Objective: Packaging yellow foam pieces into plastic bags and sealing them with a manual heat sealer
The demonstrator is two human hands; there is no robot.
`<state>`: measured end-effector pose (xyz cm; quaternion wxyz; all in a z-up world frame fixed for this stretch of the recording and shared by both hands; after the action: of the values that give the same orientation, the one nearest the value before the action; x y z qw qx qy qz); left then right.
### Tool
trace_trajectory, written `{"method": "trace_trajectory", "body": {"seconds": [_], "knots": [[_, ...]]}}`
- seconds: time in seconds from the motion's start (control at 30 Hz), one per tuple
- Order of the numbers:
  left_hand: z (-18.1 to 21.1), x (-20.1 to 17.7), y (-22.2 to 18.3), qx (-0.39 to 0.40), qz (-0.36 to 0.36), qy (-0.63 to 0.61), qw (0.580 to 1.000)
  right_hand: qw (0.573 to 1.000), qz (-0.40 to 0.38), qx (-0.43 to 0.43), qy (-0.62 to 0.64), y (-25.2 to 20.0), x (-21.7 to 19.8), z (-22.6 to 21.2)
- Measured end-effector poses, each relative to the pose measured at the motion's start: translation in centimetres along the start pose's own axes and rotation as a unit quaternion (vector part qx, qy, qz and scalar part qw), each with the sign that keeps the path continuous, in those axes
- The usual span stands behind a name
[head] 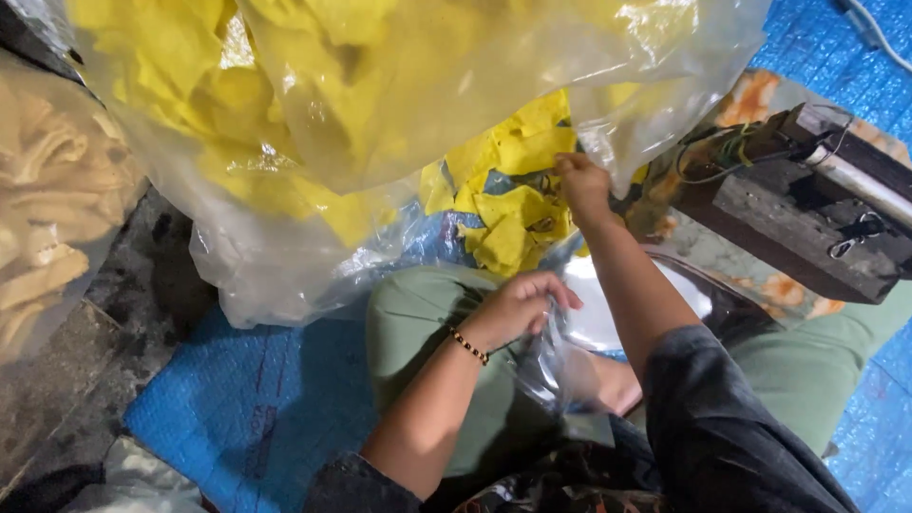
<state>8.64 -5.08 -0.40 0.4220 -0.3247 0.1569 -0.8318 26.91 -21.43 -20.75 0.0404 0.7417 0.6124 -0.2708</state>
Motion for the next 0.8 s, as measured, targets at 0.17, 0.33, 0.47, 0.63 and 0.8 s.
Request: {"method": "trace_trajectory", "body": {"seconds": [0.17,0.33,0.47,0.63,0.8], "knots": [[-2.6,-3.5,2.7,0.052,0.082,-0.107,0.990,0.989,0.106,-0.042,0.094,-8.8,-8.6,-5.1],[0.0,-3.6,0.6,0.135,0.116,-0.091,0.980,0.966,0.118,-0.081,0.214,-17.8,-15.2,-9.7],[1.5,-0.8,-0.9,0.195,0.148,0.026,0.969,0.941,0.118,-0.186,0.258,-24.8,-21.1,-14.9],[7.4,7.3,-6.1,0.292,0.199,0.263,0.898,0.908,0.156,-0.352,0.162,-31.5,-26.1,-18.7],[9.7,11.7,-7.8,0.328,0.230,0.314,0.861,0.815,0.280,-0.493,-0.118,-37.0,-29.0,-20.6]]}}
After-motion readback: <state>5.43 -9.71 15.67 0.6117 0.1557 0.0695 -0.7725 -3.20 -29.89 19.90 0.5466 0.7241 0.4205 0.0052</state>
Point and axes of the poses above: each hand's wrist, its own y-axis towards the middle knuckle, its own x-axis out of the palm, z = x × y, the point moved 10 cm from there along y, towards the middle knuckle, and after that the axes turned 12 degrees about -x, right-handed, at the moved point
